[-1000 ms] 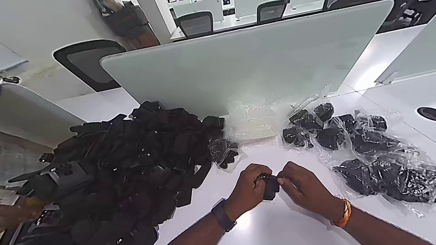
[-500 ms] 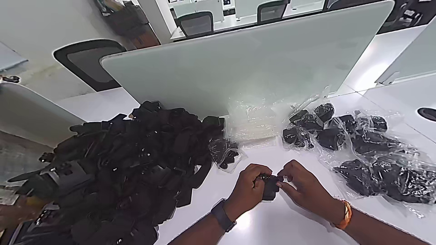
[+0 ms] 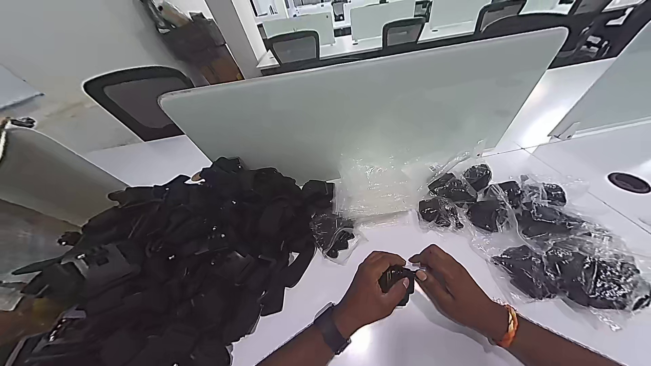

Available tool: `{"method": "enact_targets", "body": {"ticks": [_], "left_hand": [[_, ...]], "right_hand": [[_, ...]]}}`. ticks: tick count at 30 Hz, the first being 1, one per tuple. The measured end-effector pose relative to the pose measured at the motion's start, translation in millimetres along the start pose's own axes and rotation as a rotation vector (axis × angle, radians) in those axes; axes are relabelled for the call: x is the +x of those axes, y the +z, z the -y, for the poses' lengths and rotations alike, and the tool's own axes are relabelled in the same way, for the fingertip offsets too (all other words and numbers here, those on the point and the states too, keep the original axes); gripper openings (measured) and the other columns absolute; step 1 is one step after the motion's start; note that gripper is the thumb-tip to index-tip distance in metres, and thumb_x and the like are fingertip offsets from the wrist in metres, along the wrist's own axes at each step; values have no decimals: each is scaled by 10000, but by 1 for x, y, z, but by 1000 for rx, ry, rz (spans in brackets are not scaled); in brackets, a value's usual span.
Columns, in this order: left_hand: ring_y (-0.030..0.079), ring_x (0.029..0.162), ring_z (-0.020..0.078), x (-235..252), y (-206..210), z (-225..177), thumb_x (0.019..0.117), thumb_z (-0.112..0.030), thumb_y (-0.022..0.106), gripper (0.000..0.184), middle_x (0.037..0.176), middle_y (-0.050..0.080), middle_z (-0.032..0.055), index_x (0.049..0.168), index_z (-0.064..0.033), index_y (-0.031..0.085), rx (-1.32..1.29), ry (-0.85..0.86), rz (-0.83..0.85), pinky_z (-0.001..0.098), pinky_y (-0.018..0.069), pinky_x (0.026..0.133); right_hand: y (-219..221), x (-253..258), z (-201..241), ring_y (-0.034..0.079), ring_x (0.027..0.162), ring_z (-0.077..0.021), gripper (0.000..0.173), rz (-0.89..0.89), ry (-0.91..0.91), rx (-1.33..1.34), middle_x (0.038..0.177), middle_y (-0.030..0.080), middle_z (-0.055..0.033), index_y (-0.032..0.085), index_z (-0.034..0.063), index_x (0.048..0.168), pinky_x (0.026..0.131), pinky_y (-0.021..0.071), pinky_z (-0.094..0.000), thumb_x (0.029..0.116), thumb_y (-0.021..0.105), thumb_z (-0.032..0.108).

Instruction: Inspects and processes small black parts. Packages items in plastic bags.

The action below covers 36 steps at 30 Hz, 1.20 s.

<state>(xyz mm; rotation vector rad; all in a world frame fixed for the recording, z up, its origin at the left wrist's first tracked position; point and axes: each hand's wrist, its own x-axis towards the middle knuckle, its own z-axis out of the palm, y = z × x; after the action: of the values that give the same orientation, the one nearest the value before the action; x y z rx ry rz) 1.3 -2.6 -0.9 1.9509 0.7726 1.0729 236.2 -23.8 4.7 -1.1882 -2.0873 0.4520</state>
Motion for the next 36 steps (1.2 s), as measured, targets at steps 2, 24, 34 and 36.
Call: {"method": "enact_targets", "body": {"ticks": [2, 24, 34, 36], "left_hand": [[644, 1161, 187, 0, 0, 1, 944, -159, 698, 229, 1166, 711, 104, 1123, -18, 721, -7, -6, -9, 346, 531, 1020], [653, 1103, 158, 0, 1, -1, 920, -148, 714, 159, 1092, 724, 68, 1043, -49, 732, 61, -22, -4, 320, 531, 987], [651, 1106, 159, 0, 0, 0, 938, -172, 709, 165, 1089, 722, 69, 1049, -52, 730, 53, -22, -7, 327, 529, 991], [650, 1103, 158, 0, 0, -1, 934, -174, 716, 164, 1087, 722, 67, 1047, -55, 731, 52, -30, -6, 323, 532, 984]], "right_hand": [[0, 0, 0, 598, 862, -131, 398, 11, -3, -8, 966, 624, -16, 710, 165, 1146, 746, 505, -359, 1077, 412, 419], [4, 0, 3, 586, 1035, -144, 210, -45, -36, 35, 1126, 596, -36, 582, 141, 1063, 837, 504, -352, 907, 677, 244], [4, 0, 0, 602, 1080, -130, 294, 29, -22, -15, 1131, 655, 13, 714, 199, 1103, 890, 483, -408, 1053, 478, 367], [5, 1, -1, 601, 1103, -135, 217, 15, -32, 8, 1162, 641, -7, 684, 170, 1096, 899, 506, -399, 1003, 580, 336]]}}
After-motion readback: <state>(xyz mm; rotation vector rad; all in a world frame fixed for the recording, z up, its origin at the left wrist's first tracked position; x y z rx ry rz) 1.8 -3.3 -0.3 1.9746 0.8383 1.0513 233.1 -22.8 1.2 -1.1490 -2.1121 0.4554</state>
